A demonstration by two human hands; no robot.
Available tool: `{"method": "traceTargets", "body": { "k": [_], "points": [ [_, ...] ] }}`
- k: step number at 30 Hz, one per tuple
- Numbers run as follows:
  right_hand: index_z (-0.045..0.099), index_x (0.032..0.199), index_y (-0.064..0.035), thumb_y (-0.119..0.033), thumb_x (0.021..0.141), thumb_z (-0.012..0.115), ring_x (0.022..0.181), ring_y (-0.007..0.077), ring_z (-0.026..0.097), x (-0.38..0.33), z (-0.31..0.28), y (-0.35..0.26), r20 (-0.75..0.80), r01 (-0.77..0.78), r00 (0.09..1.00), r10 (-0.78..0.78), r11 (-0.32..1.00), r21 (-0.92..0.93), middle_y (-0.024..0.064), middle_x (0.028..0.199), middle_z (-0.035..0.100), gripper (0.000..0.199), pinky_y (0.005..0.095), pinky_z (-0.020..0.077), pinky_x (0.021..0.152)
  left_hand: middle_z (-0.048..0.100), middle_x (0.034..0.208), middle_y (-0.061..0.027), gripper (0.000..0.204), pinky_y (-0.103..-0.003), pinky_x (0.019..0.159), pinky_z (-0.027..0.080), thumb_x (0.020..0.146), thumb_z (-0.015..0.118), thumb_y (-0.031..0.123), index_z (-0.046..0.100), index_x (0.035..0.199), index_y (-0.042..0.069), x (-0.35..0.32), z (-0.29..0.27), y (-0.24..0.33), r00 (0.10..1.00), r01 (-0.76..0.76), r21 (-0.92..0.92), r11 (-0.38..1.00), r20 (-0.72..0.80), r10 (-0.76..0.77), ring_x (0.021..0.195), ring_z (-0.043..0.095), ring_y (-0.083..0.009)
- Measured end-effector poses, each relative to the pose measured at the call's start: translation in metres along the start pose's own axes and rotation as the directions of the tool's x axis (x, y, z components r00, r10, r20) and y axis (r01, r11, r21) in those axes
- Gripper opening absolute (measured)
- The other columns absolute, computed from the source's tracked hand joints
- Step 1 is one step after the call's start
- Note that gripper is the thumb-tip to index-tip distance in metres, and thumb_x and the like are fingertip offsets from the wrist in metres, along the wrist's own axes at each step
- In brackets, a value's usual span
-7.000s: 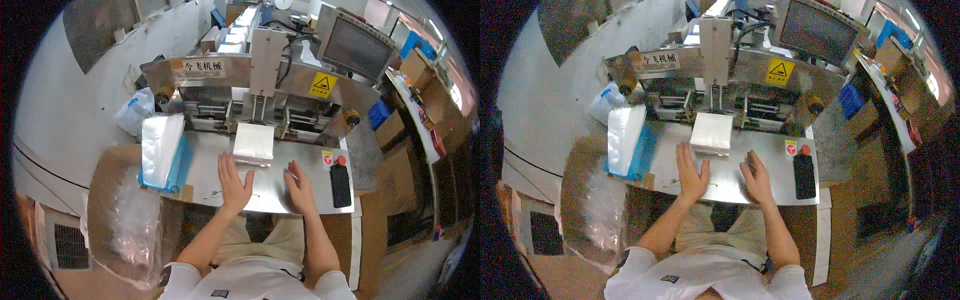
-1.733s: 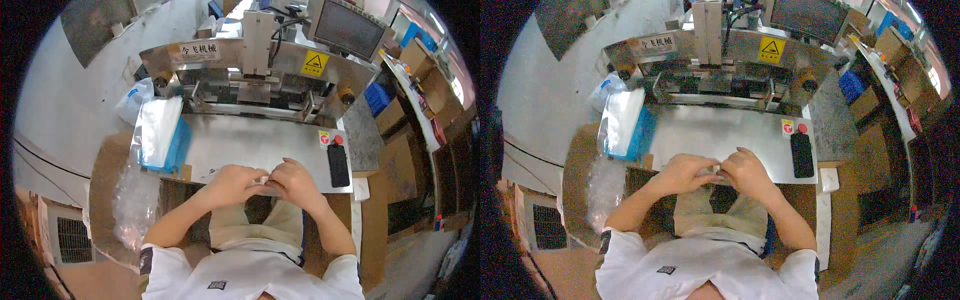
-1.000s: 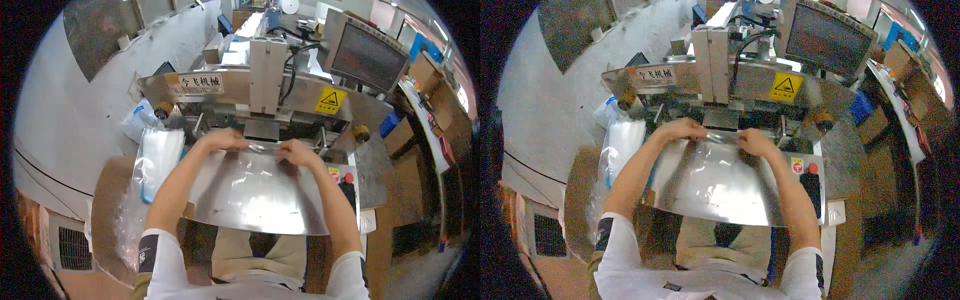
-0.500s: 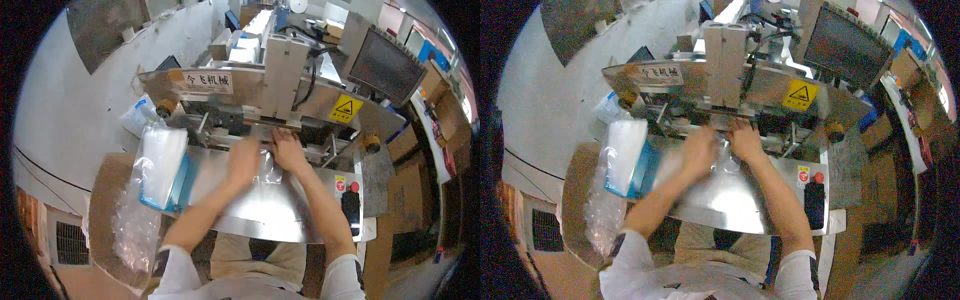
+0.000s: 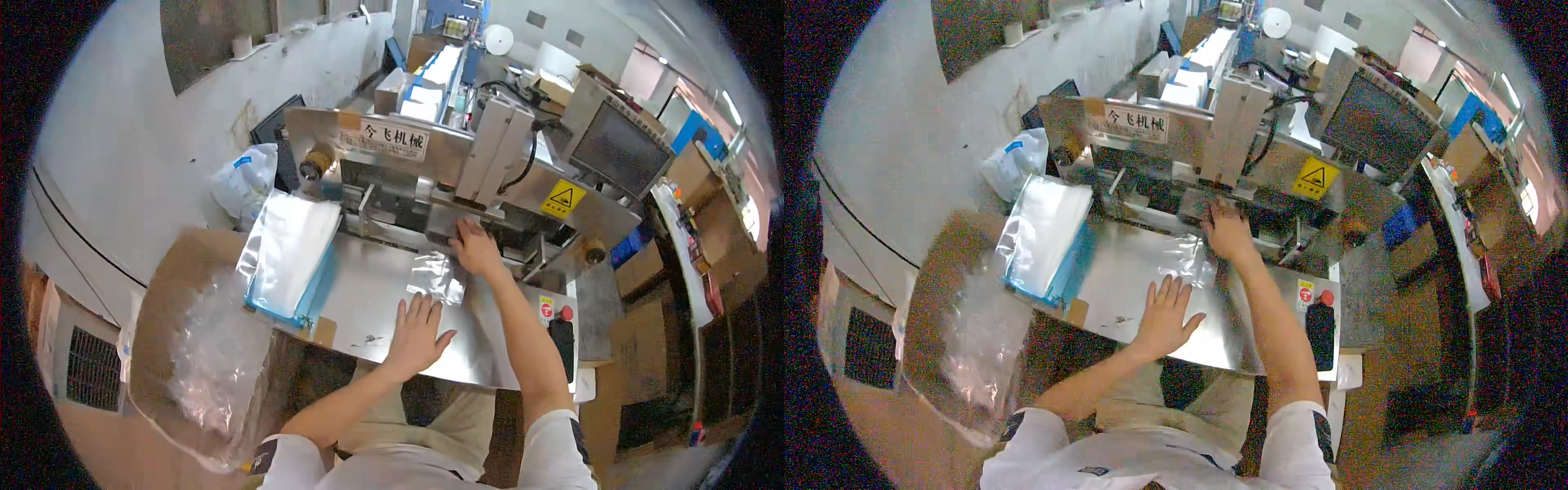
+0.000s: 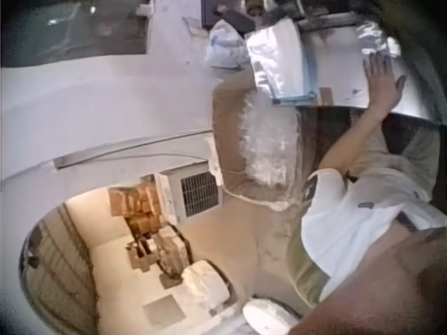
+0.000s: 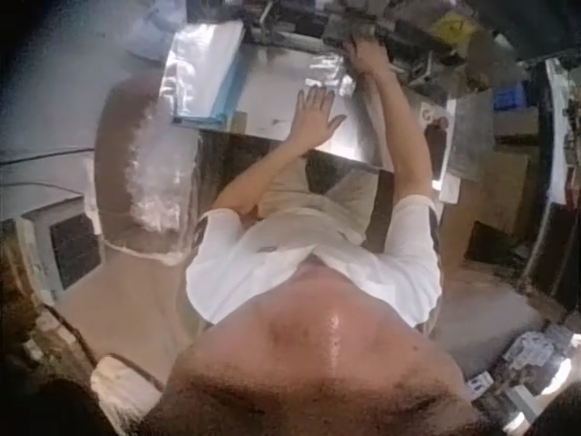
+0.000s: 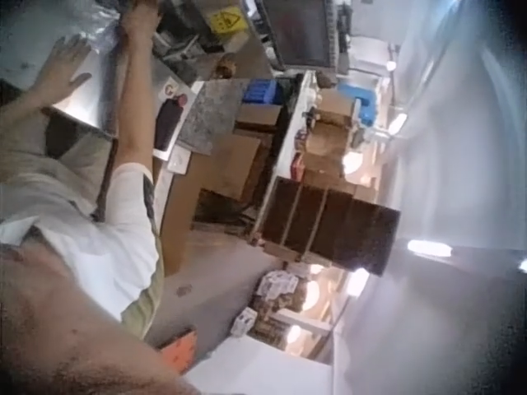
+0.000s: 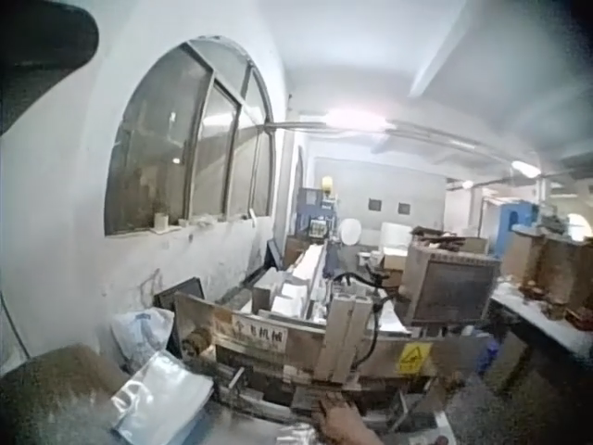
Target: Arranging paper packets on a conveyor and then heat-sealing them in plastic bags for boxing.
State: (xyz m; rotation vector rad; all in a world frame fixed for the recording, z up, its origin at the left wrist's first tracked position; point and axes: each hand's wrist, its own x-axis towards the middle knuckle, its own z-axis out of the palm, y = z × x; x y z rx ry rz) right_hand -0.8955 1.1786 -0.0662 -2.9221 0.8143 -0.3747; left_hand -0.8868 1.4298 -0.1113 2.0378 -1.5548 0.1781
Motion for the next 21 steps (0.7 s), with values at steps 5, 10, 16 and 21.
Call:
{"method": "traceTargets", "body": {
  "k": [5, 10, 16, 21],
  "points": [
    [0.045, 0.138, -0.0006, -0.034, 0.095, 0.051, 0.129, 0.0386, 0.047, 0.005, -0.025, -0.007, 0.075, -0.054, 0.996, 0.05, 0.997, 0.053, 0.0225, 0.138, 0.05, 0.054, 0.0508, 0.0387, 0.105, 0.046, 0.135, -0.0276, 0.063, -0.063, 0.109, 0.025, 0.092, 0.056, 0.044, 0.048, 0.131, -0.005, -0.001, 0.001, 0.001, 0.999, 0.018, 0.012, 1.0, -0.027, -0.018, 0.134, 0.034, -0.0449],
    [0.044, 0.136, -0.0009, -0.031, 0.095, 0.051, 0.124, 0.0401, 0.051, 0.009, -0.025, -0.001, -0.007, -0.024, 1.0, 0.024, 0.999, -0.026, 0.023, 0.133, 0.054, 0.051, 0.0521, 0.0405, 0.101, 0.041, 0.139, -0.0289, 0.065, -0.063, 0.11, 0.023, 0.09, 0.062, 0.041, 0.046, 0.133, -0.006, 0.004, -0.002, 0.004, 0.998, 0.043, -0.034, 0.998, -0.036, -0.044, 0.135, 0.032, -0.0463],
    [0.045, 0.135, -0.0029, -0.03, 0.094, 0.05, 0.12, 0.0391, 0.054, 0.017, -0.039, -0.015, 0.166, -0.057, 0.983, 0.075, 0.992, -0.109, 0.0224, 0.133, 0.054, 0.049, 0.0519, 0.0417, 0.1, 0.036, 0.142, -0.0312, 0.071, -0.063, 0.111, 0.02, 0.09, 0.061, 0.041, 0.039, 0.138, -0.007, 0.003, -0.003, -0.002, 0.984, 0.155, -0.073, 0.985, -0.075, -0.16, 0.138, 0.026, -0.0483],
    [0.052, 0.127, -0.0017, -0.028, 0.094, 0.046, 0.111, 0.039, 0.06, 0.031, -0.015, 0.017, 0.206, -0.004, 0.978, 0.044, 0.981, -0.192, 0.0219, 0.125, 0.06, 0.042, 0.0476, 0.0441, 0.099, 0.032, 0.146, -0.0324, 0.076, -0.061, 0.113, 0.016, 0.092, 0.06, 0.038, 0.029, 0.143, -0.009, 0.005, -0.002, -0.002, 0.948, 0.228, -0.203, 0.952, -0.177, -0.264, 0.14, 0.023, -0.049]
  ]
}}
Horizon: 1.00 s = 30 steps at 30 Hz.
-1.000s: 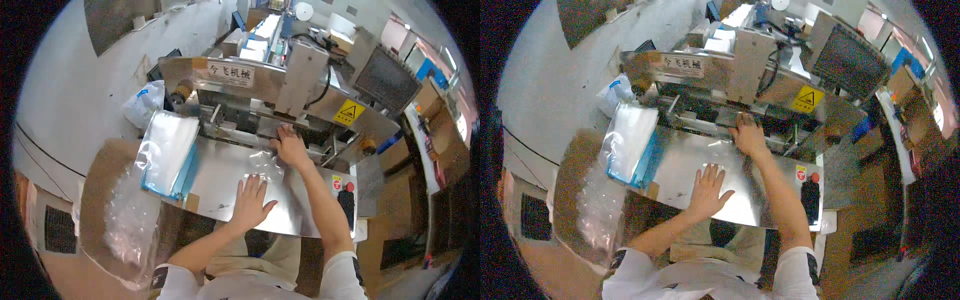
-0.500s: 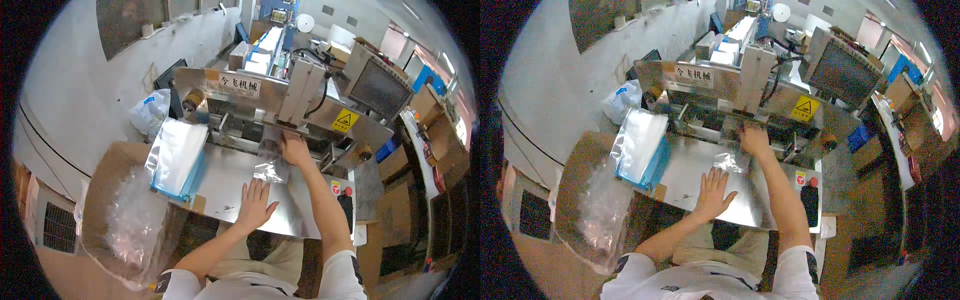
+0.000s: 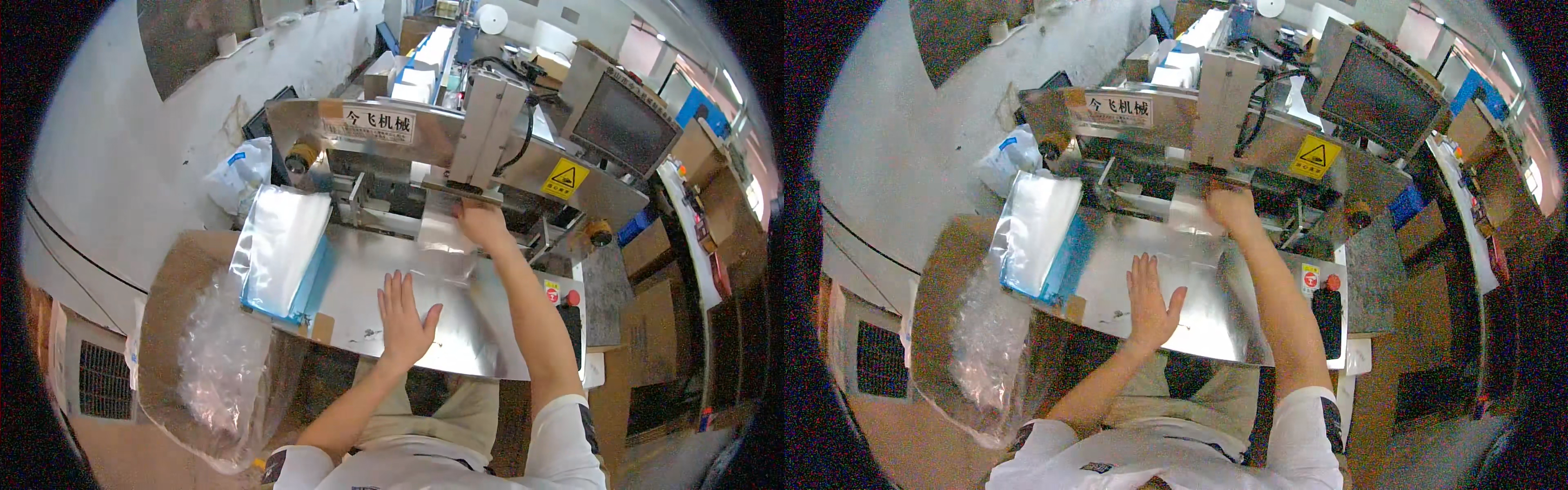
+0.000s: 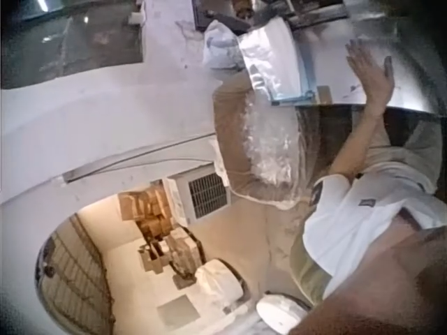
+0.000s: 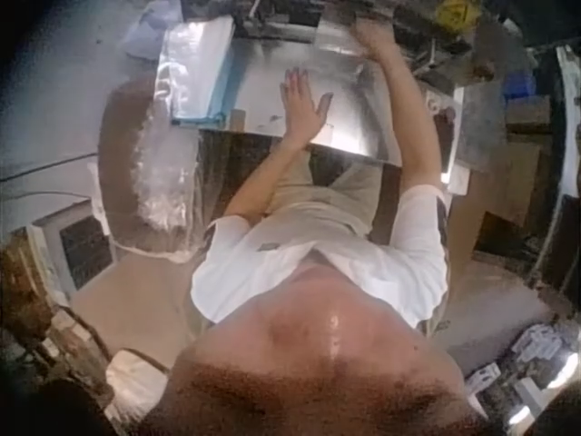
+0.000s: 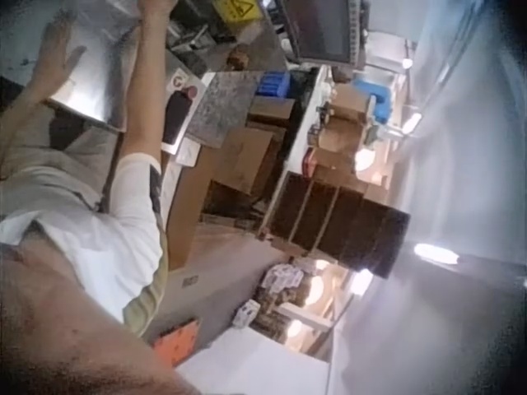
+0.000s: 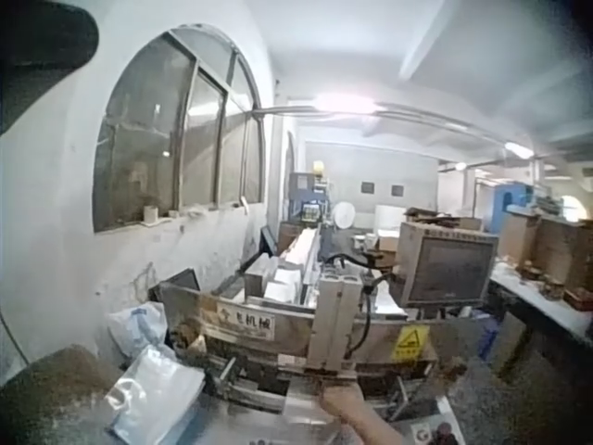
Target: Arranging paper packets on a conveyor and then heat-sealing them in plastic bags for boxing.
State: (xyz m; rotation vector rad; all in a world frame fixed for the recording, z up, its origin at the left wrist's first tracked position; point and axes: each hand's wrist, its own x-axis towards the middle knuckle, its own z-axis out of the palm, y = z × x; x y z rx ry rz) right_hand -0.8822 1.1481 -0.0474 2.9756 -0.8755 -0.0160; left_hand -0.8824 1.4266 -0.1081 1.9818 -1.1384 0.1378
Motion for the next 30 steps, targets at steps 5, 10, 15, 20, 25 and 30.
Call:
{"method": "traceTargets", "body": {
  "k": [5, 10, 15, 20, 25, 30],
  "points": [
    [0.057, 0.123, -0.0013, -0.022, 0.093, 0.048, 0.111, 0.0405, 0.059, -0.032, 0.004, 0.01, -0.196, 0.091, 0.979, -0.049, 0.973, 0.212, 0.025, 0.124, 0.06, 0.037, 0.0462, 0.0453, 0.098, 0.03, 0.148, -0.0316, 0.076, -0.06, 0.114, 0.016, 0.092, 0.059, 0.036, 0.027, 0.144, -0.009, -0.001, 0.005, -0.011, 0.998, -0.016, -0.076, 0.997, -0.057, 0.011, 0.141, 0.022, -0.0482],
    [0.038, 0.145, -0.0017, -0.018, 0.099, 0.049, 0.13, 0.0308, 0.05, -0.149, 0.009, -0.027, -0.201, -0.007, 0.924, 0.326, 0.539, 0.842, 0.0221, 0.14, 0.051, 0.05, 0.0356, 0.039, 0.106, 0.031, 0.148, -0.0312, 0.077, -0.06, 0.114, 0.016, 0.092, 0.059, 0.035, 0.026, 0.145, -0.01, 0.0, -0.002, -0.009, 0.998, -0.013, -0.078, 0.997, -0.06, 0.009, 0.141, 0.023, -0.0481],
    [0.033, 0.148, 0.0, -0.016, 0.098, 0.051, 0.131, 0.0325, 0.048, -0.217, 0.028, -0.032, -0.183, 0.065, 0.938, 0.293, 0.37, 0.927, 0.0234, 0.143, 0.047, 0.055, 0.0386, 0.0403, 0.107, 0.031, 0.147, -0.0322, 0.074, -0.057, 0.115, 0.018, 0.093, 0.059, 0.032, 0.027, 0.144, -0.011, 0.0, 0.001, -0.009, 0.999, -0.014, -0.096, 0.995, -0.031, 0.011, 0.141, 0.024, -0.0478],
    [0.035, 0.146, 0.002, -0.017, 0.098, 0.052, 0.134, 0.032, 0.045, -0.227, 0.024, -0.034, -0.114, 0.035, 0.935, 0.336, 0.233, 0.972, 0.0257, 0.143, 0.046, 0.054, 0.038, 0.039, 0.108, 0.029, 0.148, -0.0328, 0.07, -0.052, 0.116, 0.019, 0.095, 0.057, 0.029, 0.026, 0.144, -0.011, -0.001, 0.001, -0.005, 0.999, -0.037, -0.119, 0.992, -0.041, 0.032, 0.14, 0.024, -0.0483],
    [0.034, 0.146, 0.0052, -0.029, 0.097, 0.056, 0.135, 0.0353, 0.044, -0.193, 0.051, -0.027, -0.097, 0.011, 0.934, 0.345, 0.244, 0.97, 0.0275, 0.145, 0.043, 0.064, 0.0382, 0.0353, 0.111, 0.029, 0.15, -0.0318, 0.069, -0.047, 0.117, 0.02, 0.099, 0.052, 0.03, 0.024, 0.146, -0.011, 0.005, 0.003, -0.009, 1.0, 0.012, -0.188, 0.982, -0.019, -0.016, 0.141, 0.025, -0.0451],
    [0.033, 0.145, 0.0066, -0.047, 0.095, 0.054, 0.137, 0.0376, 0.04, -0.14, 0.07, -0.033, -0.066, -0.044, 0.926, 0.371, 0.281, 0.959, 0.0308, 0.147, 0.039, 0.076, 0.0401, 0.0318, 0.113, 0.049, 0.139, -0.0268, 0.066, -0.037, 0.111, 0.032, 0.1, 0.05, 0.041, 0.038, 0.14, -0.011, 0.064, 0.01, -0.031, 0.948, 0.302, -0.515, 0.803, 0.07, -0.311, 0.132, 0.045, -0.034]
  ]
}}
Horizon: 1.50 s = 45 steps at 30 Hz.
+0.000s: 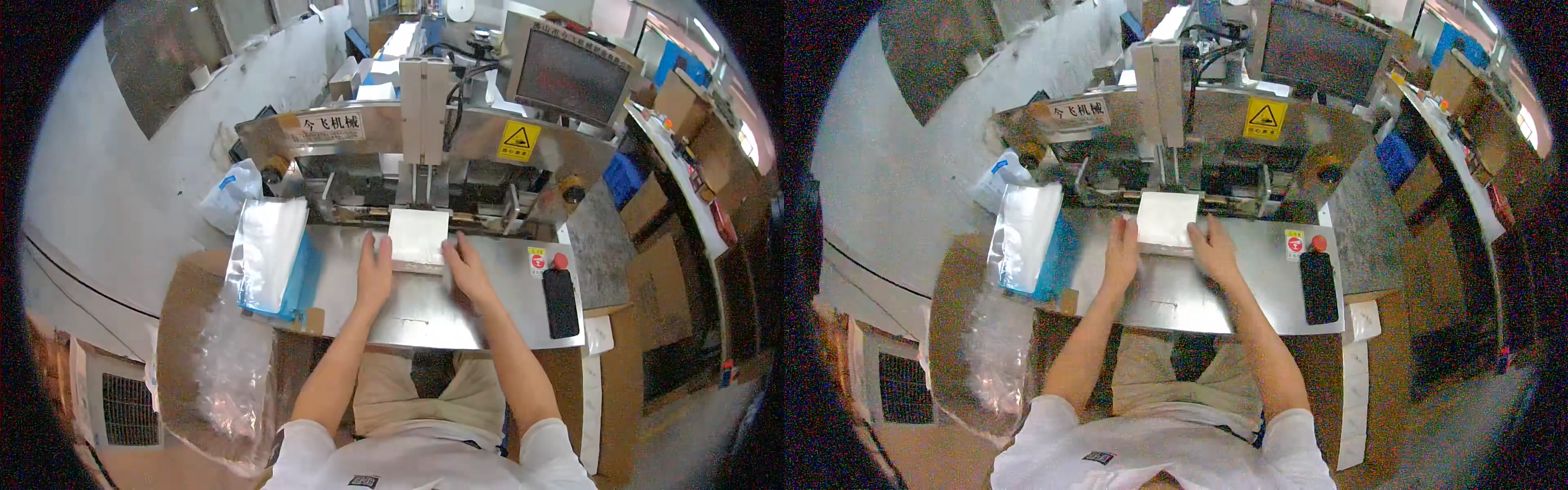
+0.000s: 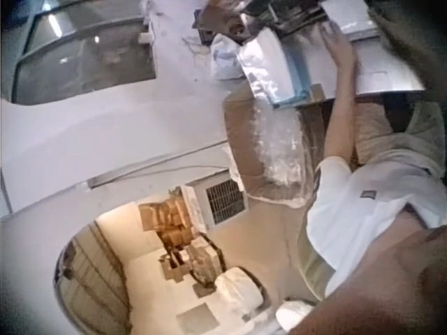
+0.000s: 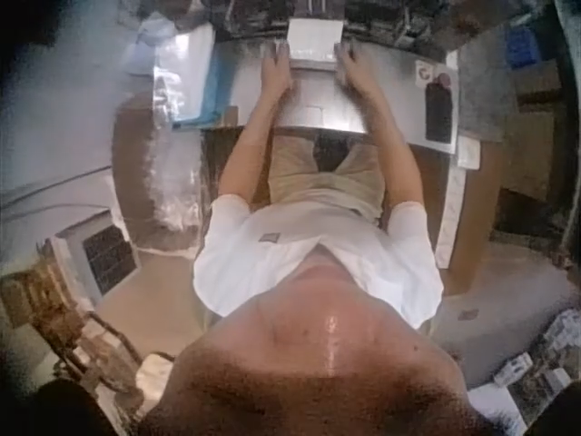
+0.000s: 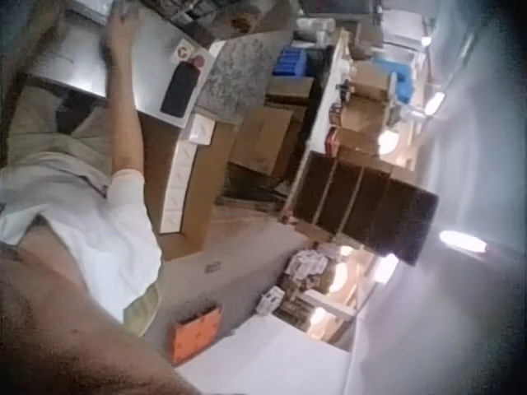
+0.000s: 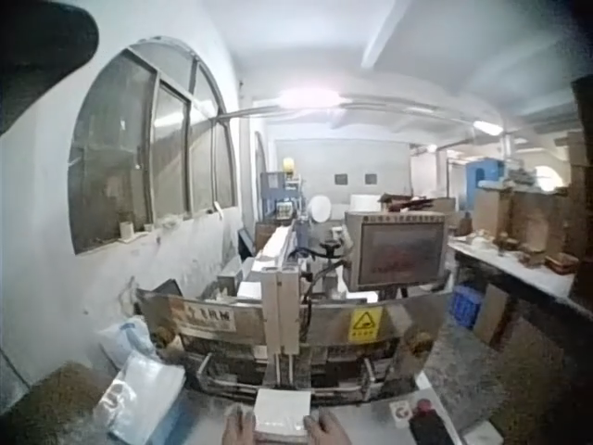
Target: Arranging paper packets on a conveyor and then heat-sealing them in plastic bags for boxing.
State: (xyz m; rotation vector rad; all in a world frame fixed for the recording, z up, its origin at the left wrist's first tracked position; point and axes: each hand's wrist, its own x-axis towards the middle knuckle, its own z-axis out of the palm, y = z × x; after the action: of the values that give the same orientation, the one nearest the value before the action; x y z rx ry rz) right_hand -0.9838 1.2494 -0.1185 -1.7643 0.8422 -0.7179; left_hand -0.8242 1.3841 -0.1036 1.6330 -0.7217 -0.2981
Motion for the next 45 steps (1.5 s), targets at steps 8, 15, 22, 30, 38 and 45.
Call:
{"method": "traceTargets", "body": {
  "k": [8, 15, 22, 30, 38, 45],
  "points": [
    [0.04, 0.145, -0.0033, -0.045, 0.094, 0.058, 0.135, 0.0332, 0.043, -0.016, 0.015, -0.043, -0.062, -0.101, 0.991, 0.118, 0.968, 0.229, 0.0231, 0.146, 0.043, 0.068, 0.0402, 0.0342, 0.11, 0.065, 0.118, -0.015, 0.046, -0.032, 0.089, 0.048, 0.093, 0.058, 0.022, 0.054, 0.128, -0.007, 0.004, -0.002, 0.014, 0.937, 0.252, -0.155, 0.955, 0.285, -0.201, 0.105, 0.06, -0.0221],
    [0.045, 0.136, 0.0005, -0.001, 0.062, 0.074, 0.125, 0.0445, 0.046, -0.123, -0.028, -0.09, 0.161, 0.691, 0.688, -0.707, 0.572, -0.443, 0.0231, 0.138, 0.045, 0.079, 0.0483, 0.0394, 0.105, 0.058, 0.126, -0.0115, 0.059, -0.034, 0.091, 0.05, 0.096, 0.05, 0.042, 0.044, 0.138, 0.001, -0.054, -0.056, 0.069, 0.636, 0.761, -0.511, 0.401, 0.711, -0.3, 0.106, 0.061, -0.0266],
    [0.046, 0.136, 0.0033, -0.011, 0.079, 0.074, 0.126, 0.0365, 0.05, -0.164, -0.042, -0.049, 0.101, 0.466, 0.884, -0.456, 0.847, -0.256, 0.0221, 0.139, 0.049, 0.065, 0.0412, 0.0422, 0.104, 0.052, 0.129, -0.018, 0.089, -0.034, 0.095, 0.047, 0.083, 0.07, 0.013, 0.016, 0.152, -0.002, -0.076, -0.025, 0.054, 0.794, 0.554, -0.357, 0.752, 0.499, -0.347, 0.114, 0.055, -0.0232],
    [0.045, 0.133, 0.0042, -0.011, 0.082, 0.073, 0.109, 0.0213, 0.06, -0.17, -0.075, -0.017, 0.09, -0.297, 0.946, 0.312, 0.72, 0.628, 0.0137, 0.123, 0.061, 0.059, 0.0346, 0.0466, 0.098, 0.054, 0.137, -0.0121, 0.072, -0.032, 0.104, 0.04, 0.09, 0.067, 0.033, 0.038, 0.146, 0.0, -0.039, 0.019, 0.037, 0.682, 0.382, -0.057, 0.923, 0.691, -0.239, 0.119, 0.054, -0.022],
    [0.045, 0.132, 0.0054, -0.02, 0.091, 0.067, 0.112, 0.0238, 0.06, -0.284, -0.27, 0.04, -0.661, 0.066, 0.611, 0.436, 0.804, 0.591, 0.0132, 0.124, 0.059, 0.053, 0.0379, 0.05, 0.097, 0.065, 0.125, -0.0128, 0.054, -0.039, 0.098, 0.046, 0.091, 0.059, 0.051, 0.066, 0.123, 0.008, 0.138, 0.036, -0.048, 0.673, -0.258, 0.602, 0.755, 0.673, -0.306, 0.115, 0.06, -0.0254],
    [0.051, 0.125, 0.0053, -0.025, 0.094, 0.066, 0.108, 0.0252, 0.063, -0.361, -0.32, 0.112, -0.616, -0.065, 0.415, 0.669, 0.697, 0.714, 0.0166, 0.122, 0.061, 0.046, 0.0376, 0.0531, 0.093, 0.065, 0.119, -0.0211, 0.055, -0.039, 0.093, 0.045, 0.095, 0.057, 0.043, 0.061, 0.122, -0.004, 0.162, 0.036, -0.042, 0.724, -0.259, 0.631, 0.731, 0.628, -0.285, 0.11, 0.061, -0.0296]
  ]
}}
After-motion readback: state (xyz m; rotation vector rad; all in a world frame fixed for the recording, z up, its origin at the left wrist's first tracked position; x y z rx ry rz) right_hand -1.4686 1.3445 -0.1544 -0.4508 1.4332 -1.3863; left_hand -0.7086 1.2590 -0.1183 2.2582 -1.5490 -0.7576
